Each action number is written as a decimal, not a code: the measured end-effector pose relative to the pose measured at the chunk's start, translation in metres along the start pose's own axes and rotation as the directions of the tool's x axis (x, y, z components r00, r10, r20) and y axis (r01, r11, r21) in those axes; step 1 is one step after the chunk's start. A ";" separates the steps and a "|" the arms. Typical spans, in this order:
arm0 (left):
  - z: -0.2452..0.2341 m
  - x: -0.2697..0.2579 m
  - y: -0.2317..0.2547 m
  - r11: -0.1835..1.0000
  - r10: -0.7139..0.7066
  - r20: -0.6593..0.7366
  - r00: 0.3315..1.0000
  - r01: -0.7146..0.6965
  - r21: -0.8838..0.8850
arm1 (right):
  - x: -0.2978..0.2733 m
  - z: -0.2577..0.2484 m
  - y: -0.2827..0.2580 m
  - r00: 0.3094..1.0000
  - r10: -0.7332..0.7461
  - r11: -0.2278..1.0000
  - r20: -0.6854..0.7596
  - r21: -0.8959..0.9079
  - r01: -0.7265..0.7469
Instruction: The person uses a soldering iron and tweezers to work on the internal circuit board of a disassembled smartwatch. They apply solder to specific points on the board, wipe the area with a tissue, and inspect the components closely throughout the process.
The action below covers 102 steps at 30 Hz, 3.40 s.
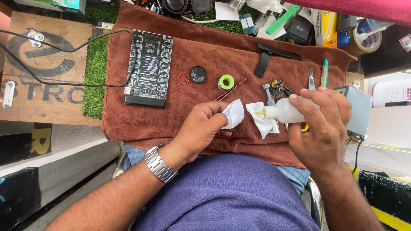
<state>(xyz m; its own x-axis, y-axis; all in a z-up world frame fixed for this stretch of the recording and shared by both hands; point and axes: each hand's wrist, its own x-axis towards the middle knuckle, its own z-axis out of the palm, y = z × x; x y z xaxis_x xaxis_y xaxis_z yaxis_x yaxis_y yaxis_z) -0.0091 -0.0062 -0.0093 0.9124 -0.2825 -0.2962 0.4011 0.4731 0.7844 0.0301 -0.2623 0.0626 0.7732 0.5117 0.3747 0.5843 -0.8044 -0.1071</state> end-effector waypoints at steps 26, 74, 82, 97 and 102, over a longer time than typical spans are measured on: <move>-0.002 -0.002 0.004 0.998 0.031 -0.016 0.999 -0.032 -0.051 | 0.000 0.017 0.002 0.973 0.229 0.851 0.042 0.476 -0.221; 0.000 -0.001 -0.005 0.961 0.199 -0.033 0.979 -0.189 0.200 | -0.012 0.066 -0.036 0.904 0.210 0.172 0.374 0.896 -0.410; -0.003 0.001 -0.005 0.943 0.259 -0.025 0.966 -0.247 0.223 | -0.014 0.068 -0.037 0.905 0.211 0.213 0.368 0.887 -0.410; -0.001 0.000 -0.002 0.923 0.246 -0.020 0.969 -0.229 0.308 | -0.008 0.063 -0.042 0.924 0.191 0.365 0.331 0.850 -0.380; 0.001 -0.003 0.005 0.901 0.243 -0.049 0.969 -0.207 0.383 | -0.007 0.058 -0.040 0.919 0.222 0.529 0.325 0.752 -0.394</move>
<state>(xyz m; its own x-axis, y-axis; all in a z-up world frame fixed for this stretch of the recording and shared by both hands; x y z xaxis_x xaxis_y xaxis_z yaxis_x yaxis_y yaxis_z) -0.0097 -0.0037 -0.0042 0.9854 -0.1176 -0.1231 0.1416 0.1651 0.9761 0.0153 -0.2161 0.0107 0.9206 0.3899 0.0214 0.1902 -0.3997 -0.8967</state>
